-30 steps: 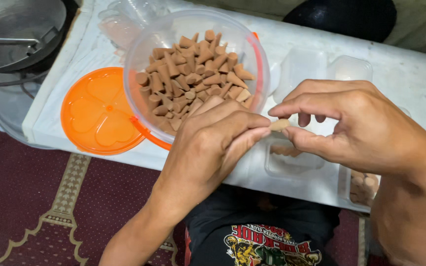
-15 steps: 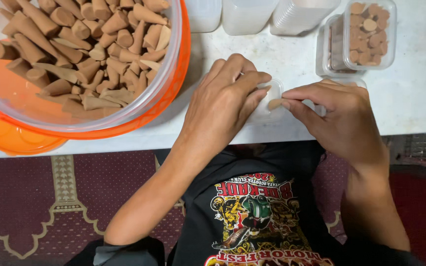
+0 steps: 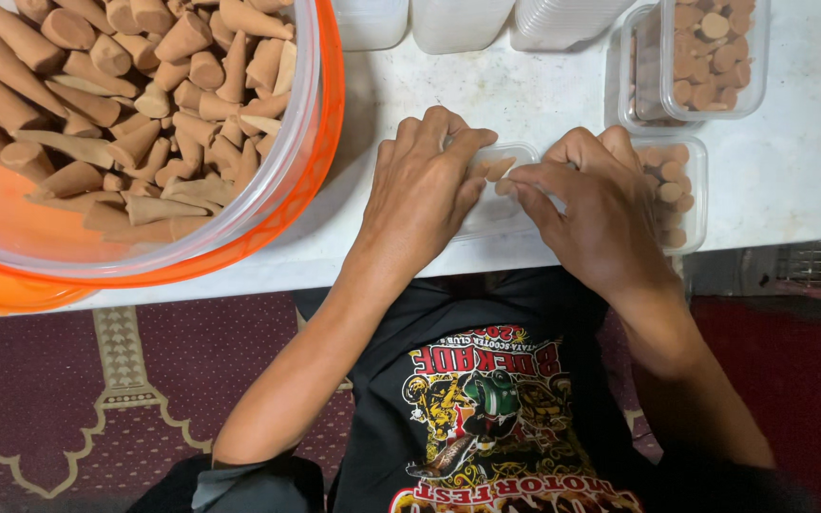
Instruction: The person picks up incense cones from a large bowl and places them into small plastic containers.
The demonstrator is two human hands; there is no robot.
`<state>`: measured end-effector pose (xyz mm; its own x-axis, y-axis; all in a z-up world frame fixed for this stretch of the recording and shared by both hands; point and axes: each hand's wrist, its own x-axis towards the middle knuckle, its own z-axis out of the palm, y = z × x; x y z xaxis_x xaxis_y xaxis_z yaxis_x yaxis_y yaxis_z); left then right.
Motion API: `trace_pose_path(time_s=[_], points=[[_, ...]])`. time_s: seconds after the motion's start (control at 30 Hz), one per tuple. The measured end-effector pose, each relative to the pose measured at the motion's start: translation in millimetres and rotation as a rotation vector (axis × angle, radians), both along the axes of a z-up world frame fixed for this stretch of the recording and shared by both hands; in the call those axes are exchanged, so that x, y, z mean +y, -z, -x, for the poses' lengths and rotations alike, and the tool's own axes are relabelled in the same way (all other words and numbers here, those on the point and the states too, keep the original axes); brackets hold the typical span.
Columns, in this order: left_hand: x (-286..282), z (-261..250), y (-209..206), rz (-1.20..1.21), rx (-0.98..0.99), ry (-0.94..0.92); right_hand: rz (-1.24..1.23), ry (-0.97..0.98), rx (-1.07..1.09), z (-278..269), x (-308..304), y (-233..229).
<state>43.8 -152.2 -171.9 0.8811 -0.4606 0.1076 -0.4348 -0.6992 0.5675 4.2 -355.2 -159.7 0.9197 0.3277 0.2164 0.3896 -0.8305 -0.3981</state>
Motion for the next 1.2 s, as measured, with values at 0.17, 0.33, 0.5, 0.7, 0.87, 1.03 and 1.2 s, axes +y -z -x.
trace_pose_path(time_s=[0.17,0.33,0.5,0.7,0.87,1.03,1.2], points=[[3,3,-7,0.050,-0.022,0.000,0.001,-0.004,0.010,-1,-2,-2],[19,27,-56,0.132,-0.019,0.014,-0.043,-0.017,0.028,4,-4,-21],[56,61,-130,0.411,0.008,0.167,-0.219,-0.129,-0.104,-4,18,-83],[124,71,-173,0.246,-0.294,-0.084,-0.282,-0.256,-0.210,-20,76,-135],[166,57,-175,0.060,-0.324,-0.285,-0.314,-0.524,-0.199,-44,128,-165],[182,52,-167,-0.047,-0.296,-0.374,-0.233,-0.694,-0.107,-76,155,-162],[190,49,-157,-0.027,-0.244,-0.367,-0.044,-0.879,0.194,-109,181,-155]])
